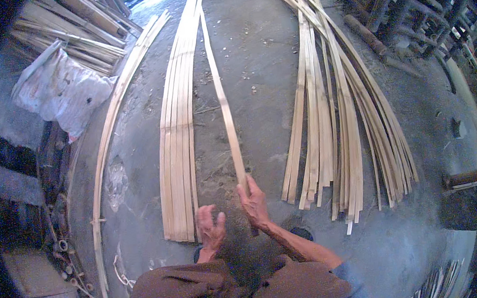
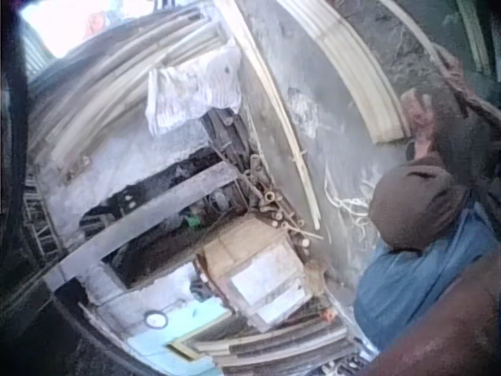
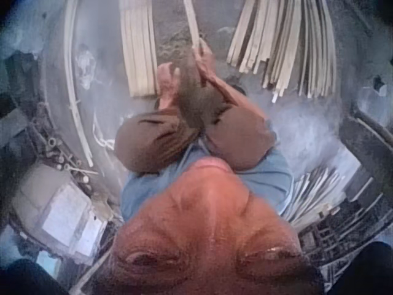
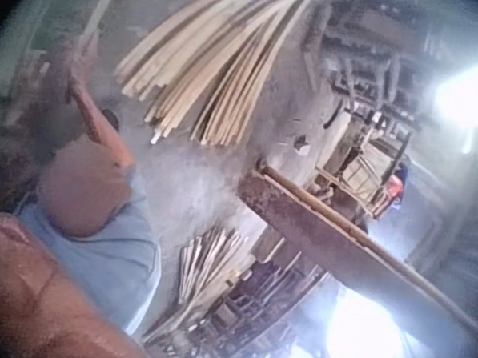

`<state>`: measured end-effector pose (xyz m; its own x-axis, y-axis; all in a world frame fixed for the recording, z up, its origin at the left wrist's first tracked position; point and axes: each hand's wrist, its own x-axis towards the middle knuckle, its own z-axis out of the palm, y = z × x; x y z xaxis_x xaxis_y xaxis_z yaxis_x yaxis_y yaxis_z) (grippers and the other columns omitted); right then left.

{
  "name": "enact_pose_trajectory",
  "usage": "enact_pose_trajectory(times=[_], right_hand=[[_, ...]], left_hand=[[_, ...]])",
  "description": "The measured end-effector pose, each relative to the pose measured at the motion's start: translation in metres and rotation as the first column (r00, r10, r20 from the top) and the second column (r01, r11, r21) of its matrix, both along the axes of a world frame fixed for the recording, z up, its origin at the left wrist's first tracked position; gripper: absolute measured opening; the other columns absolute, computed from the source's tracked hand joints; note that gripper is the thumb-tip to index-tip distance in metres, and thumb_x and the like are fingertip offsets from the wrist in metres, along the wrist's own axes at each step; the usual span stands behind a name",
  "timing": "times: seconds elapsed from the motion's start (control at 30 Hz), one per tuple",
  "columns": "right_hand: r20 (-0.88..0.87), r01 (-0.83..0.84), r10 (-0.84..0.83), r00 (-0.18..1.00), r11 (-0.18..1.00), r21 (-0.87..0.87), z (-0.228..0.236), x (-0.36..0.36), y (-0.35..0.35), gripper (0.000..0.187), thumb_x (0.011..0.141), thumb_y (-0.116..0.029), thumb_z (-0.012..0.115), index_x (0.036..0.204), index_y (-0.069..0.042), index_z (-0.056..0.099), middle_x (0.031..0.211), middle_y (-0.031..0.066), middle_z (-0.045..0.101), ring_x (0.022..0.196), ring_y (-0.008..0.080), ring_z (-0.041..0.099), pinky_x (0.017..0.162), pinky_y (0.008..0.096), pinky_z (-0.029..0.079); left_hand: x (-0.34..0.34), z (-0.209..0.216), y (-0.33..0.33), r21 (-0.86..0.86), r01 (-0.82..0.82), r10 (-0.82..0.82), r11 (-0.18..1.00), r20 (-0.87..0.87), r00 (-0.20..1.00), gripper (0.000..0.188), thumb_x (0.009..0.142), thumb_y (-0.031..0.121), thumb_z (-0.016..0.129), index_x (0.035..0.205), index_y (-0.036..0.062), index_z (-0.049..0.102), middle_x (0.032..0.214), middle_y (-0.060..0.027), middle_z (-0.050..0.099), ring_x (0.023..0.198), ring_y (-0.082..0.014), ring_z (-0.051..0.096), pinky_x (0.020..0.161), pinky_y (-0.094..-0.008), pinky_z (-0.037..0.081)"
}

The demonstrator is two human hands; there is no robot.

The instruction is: The person sits on the floor and arranges long, thin bamboo strips into a neat, parallel stack. They repeatedly pick up individual strips from a pile and place them onto the growing stack, smoothing them into alignment.

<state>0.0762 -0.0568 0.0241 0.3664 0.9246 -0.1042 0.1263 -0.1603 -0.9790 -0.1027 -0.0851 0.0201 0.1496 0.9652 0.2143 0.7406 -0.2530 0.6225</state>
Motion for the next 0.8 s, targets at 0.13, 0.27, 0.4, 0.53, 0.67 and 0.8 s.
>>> enact_pose_trajectory(times=[0.13, 0.27, 0.4, 0.53, 0.67, 0.8], right_hand=[[0.068, 0.064, -0.074, 0.995, 0.987, 0.15, 0.074, 0.043, -0.004, 0.057, 0.101, -0.019, 0.056, 0.149, 0.006, 0.034, 0.137, 0.0167, 0.056, 0.117, 0.0176, 0.055, 0.102, 0.0292, 0.042], [0.084, 0.066, -0.075, 0.994, 0.992, 0.104, 0.086, 0.077, -0.011, 0.06, 0.101, -0.018, 0.056, 0.15, 0.006, 0.03, 0.142, 0.0191, 0.051, 0.122, 0.0172, 0.051, 0.103, 0.0283, 0.04], [0.256, 0.115, -0.153, 0.955, 0.981, 0.159, 0.075, 0.094, -0.01, 0.057, 0.1, -0.016, 0.056, 0.15, 0.0, 0.036, 0.098, 0.0077, 0.057, 0.084, 0.0141, 0.051, 0.075, 0.0279, 0.046], [0.225, 0.167, -0.182, 0.957, 0.982, 0.084, 0.074, 0.101, 0.0, 0.053, 0.101, -0.015, 0.055, 0.15, -0.003, 0.038, 0.083, 0.0034, 0.058, 0.072, 0.0129, 0.052, 0.067, 0.0274, 0.047], [0.176, 0.237, -0.254, 0.951, 0.965, 0.113, 0.052, 0.118, 0.017, 0.055, 0.103, -0.016, 0.05, 0.153, -0.006, 0.031, 0.071, 0.0006, 0.043, 0.065, 0.0109, 0.041, 0.058, 0.0276, 0.04], [0.279, 0.267, -0.282, 0.918, 0.959, 0.091, 0.046, 0.132, 0.035, 0.056, 0.103, -0.018, 0.05, 0.154, -0.008, 0.029, 0.067, 0.0012, 0.036, 0.063, 0.0112, 0.037, 0.055, 0.0281, 0.036]], left_hand=[[-0.041, -0.027, 0.001, -0.099, -0.219, 0.183, 0.971, -0.288, 0.94, 0.052, 0.087, 0.025, 0.066, 0.13, 0.0018, 0.049, 0.126, -0.0178, 0.048, 0.119, -0.037, 0.047, 0.098, -0.0531, 0.038], [-0.056, -0.038, -0.004, -0.121, -0.201, 0.14, 0.972, -0.388, 0.911, 0.055, 0.087, 0.022, 0.065, 0.134, 0.001, 0.047, 0.129, -0.0178, 0.044, 0.12, -0.0377, 0.045, 0.098, -0.0527, 0.038], [-0.052, -0.036, -0.002, -0.122, -0.194, 0.128, 0.973, -0.411, 0.902, 0.054, 0.086, 0.02, 0.065, 0.134, 0.0004, 0.049, 0.127, -0.0181, 0.045, 0.117, -0.038, 0.046, 0.097, -0.0514, 0.038], [-0.058, -0.04, -0.002, -0.133, -0.205, 0.141, 0.97, -0.383, 0.913, 0.052, 0.085, 0.018, 0.067, 0.132, 0.0023, 0.052, 0.124, -0.0176, 0.047, 0.115, -0.037, 0.047, 0.096, -0.0504, 0.038], [-0.056, -0.043, 0.0, -0.127, -0.202, 0.142, 0.971, -0.373, 0.917, 0.052, 0.084, 0.017, 0.067, 0.133, 0.0064, 0.054, 0.121, -0.0167, 0.047, 0.113, -0.0362, 0.048, 0.094, -0.05, 0.039], [-0.059, -0.044, -0.001, -0.118, -0.209, 0.16, 0.971, -0.332, 0.93, 0.051, 0.084, 0.016, 0.068, 0.133, 0.0089, 0.055, 0.12, -0.0152, 0.047, 0.112, -0.0355, 0.048, 0.093, -0.0494, 0.039]])
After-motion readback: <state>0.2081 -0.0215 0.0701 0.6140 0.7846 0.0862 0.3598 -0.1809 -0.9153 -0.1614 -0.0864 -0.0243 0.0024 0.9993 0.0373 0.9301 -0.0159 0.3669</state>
